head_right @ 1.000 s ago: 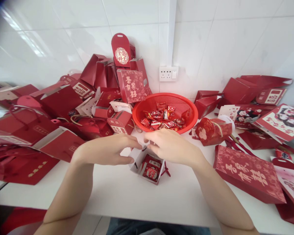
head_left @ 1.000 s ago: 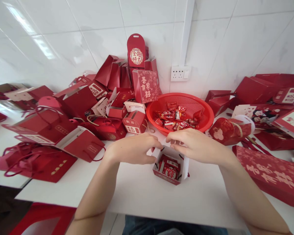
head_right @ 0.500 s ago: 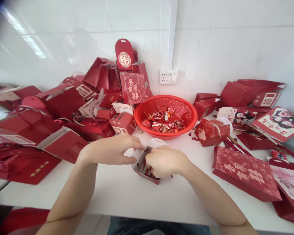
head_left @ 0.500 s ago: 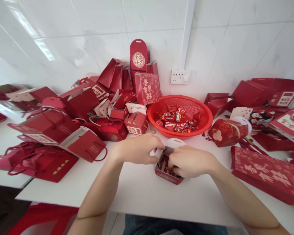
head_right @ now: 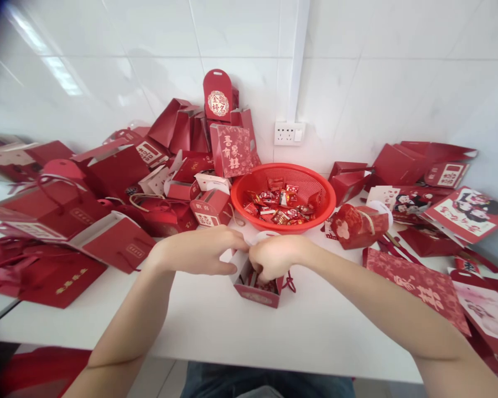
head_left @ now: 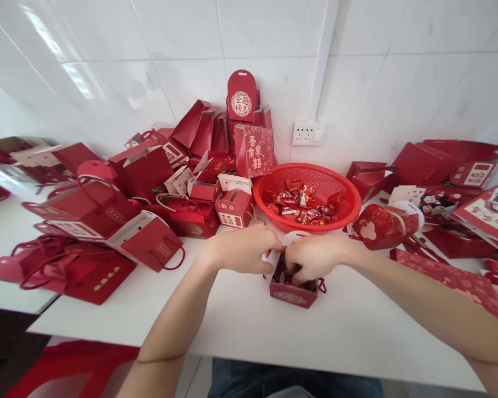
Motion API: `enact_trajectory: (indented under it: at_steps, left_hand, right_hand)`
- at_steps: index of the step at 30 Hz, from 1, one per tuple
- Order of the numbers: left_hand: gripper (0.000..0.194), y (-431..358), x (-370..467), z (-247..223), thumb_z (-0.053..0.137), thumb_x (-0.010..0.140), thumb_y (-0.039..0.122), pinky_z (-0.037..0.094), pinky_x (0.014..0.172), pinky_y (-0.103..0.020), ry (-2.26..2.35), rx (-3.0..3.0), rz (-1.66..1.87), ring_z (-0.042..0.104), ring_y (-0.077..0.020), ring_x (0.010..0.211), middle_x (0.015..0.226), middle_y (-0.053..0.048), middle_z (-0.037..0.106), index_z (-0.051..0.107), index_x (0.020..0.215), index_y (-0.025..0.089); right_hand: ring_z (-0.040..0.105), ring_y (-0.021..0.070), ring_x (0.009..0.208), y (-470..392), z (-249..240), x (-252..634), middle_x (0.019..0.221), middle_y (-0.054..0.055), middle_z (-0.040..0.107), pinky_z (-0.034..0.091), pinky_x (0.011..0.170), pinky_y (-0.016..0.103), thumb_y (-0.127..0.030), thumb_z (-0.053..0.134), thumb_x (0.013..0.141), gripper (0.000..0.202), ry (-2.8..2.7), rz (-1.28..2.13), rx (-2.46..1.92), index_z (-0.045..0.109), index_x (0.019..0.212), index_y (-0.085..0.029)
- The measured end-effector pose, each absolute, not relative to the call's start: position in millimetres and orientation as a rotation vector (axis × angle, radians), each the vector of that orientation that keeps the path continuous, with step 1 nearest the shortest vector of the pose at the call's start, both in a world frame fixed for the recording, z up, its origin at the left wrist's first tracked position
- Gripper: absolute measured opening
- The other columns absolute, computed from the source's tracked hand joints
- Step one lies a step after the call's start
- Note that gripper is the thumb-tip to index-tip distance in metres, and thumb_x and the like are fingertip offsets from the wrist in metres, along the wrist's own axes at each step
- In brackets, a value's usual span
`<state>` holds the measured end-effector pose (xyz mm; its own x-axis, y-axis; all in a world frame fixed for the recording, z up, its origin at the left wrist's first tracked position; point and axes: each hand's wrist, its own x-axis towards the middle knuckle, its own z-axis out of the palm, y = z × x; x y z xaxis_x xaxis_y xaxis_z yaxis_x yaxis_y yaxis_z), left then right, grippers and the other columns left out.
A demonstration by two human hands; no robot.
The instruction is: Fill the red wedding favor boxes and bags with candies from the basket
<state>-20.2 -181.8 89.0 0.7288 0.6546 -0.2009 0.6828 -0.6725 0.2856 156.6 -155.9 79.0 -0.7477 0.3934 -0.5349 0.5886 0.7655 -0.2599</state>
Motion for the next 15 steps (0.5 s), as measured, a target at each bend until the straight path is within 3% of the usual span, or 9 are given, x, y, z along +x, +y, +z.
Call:
enact_trajectory:
  at_steps: [4, 9, 15]
  left_hand:
    - [0.02, -180.9, -19.5, 90.3, 0.062, 0.078, 0.015, 0.043, 0.066, -0.027, 1.034, 2.598, -0.176, 0.065, -0.0208, 0.081, 0.085, -0.004, 0.072, 0.074, 0.094, 0.018]
    - [0.016, -180.9, -18.9, 90.6, 0.062, 0.077, 0.013, 0.043, 0.065, -0.028, 1.047, 2.577, -0.164, 0.066, -0.0209, 0.082, 0.086, -0.005, 0.073, 0.072, 0.088, 0.017]
    - [0.011, -181.8, -18.9, 90.6, 0.063, 0.077, 0.015, 0.042, 0.063, -0.027, 1.085, 2.578, -0.15, 0.065, -0.0196, 0.077, 0.084, -0.005, 0.072, 0.072, 0.083, 0.016]
  right_hand:
    - [0.047, 0.0112, 0.057, -146.6, 82.4, 159.1, 0.058, -0.004, 0.055, 0.036, 0.055, 0.024, -0.018, 0.064, 0.082, 0.018, 2.507, -0.793, 0.597, 0.07, 0.065, -0.018]
    - [0.042, 0.012, 0.052, -154.3, 85.0, 150.1, 0.058, -0.003, 0.054, 0.031, 0.05, 0.027, -0.013, 0.066, 0.079, 0.02, 2.472, -0.46, 0.694, 0.066, 0.06, -0.018]
    - [0.052, 0.0147, 0.063, -155.3, 89.5, 153.5, 0.075, 0.003, 0.066, 0.035, 0.055, 0.026, -0.016, 0.062, 0.085, 0.015, 2.528, -0.476, 0.7, 0.075, 0.079, -0.015]
